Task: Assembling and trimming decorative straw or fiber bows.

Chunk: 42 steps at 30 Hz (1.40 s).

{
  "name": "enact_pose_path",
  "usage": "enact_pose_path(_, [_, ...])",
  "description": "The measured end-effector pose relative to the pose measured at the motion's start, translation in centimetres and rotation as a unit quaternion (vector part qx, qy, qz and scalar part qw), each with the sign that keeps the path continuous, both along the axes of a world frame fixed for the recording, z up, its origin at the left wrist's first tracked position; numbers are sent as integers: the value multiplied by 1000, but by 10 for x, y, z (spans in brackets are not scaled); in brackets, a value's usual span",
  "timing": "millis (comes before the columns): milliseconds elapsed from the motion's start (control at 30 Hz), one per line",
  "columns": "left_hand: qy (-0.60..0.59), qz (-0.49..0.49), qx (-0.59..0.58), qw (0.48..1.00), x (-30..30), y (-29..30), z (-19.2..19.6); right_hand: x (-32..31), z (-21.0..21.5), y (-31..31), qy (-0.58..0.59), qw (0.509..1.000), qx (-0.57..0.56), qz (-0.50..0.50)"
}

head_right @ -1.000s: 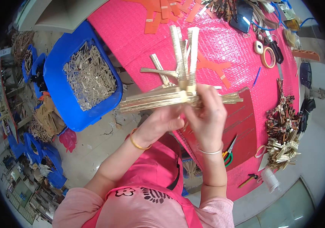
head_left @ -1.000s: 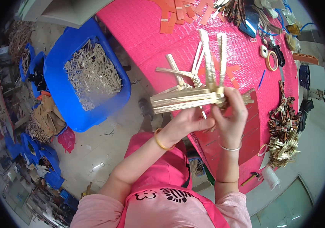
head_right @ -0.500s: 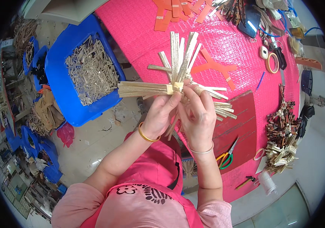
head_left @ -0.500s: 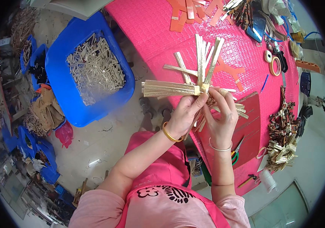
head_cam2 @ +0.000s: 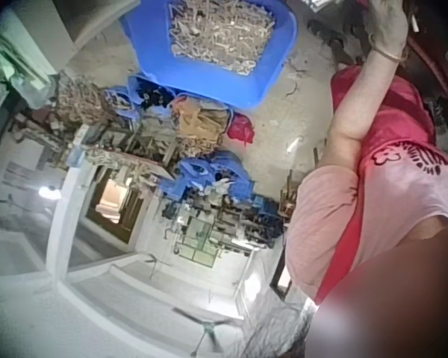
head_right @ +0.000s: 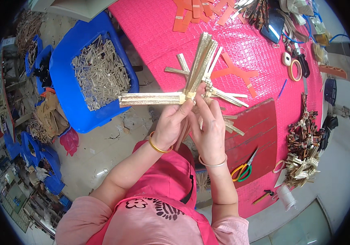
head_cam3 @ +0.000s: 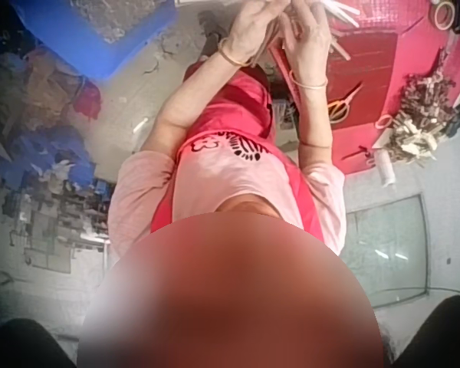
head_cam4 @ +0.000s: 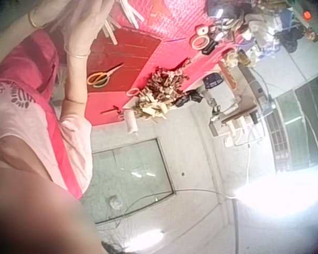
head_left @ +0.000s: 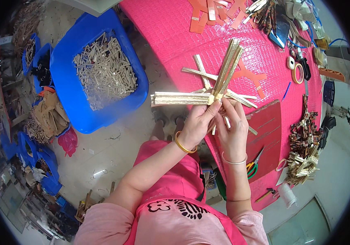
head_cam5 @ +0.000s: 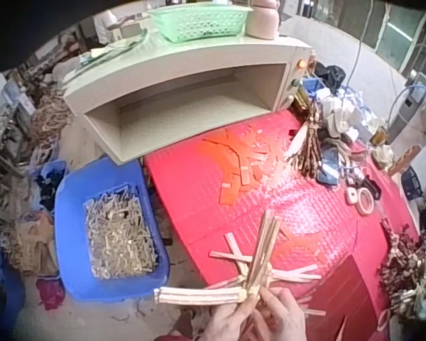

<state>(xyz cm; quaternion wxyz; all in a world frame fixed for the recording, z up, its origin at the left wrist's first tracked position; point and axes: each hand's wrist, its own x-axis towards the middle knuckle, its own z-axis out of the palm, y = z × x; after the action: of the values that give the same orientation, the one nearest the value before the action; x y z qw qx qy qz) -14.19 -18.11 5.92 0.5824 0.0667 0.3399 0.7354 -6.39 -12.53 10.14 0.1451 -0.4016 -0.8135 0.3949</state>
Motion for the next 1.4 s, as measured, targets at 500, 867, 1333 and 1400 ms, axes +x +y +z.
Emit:
enact_pose_path(500, [-12,11,-53,998,-5,-3,-10,-2,-23,11,-36,983,-178,6])
enact_pose_path(867, [-92,29,-63,993,-27,4,-27,55,-122,180,-182,971,111,111])
enact_pose_path(1333, [-126,-49,-61,989,-19,13,-15,40,1,73,283,941,17,183])
enact_pose_path(1400, [-154,-48,-98,982,-16,12,-10,22,-9,65,262,940,-29,217])
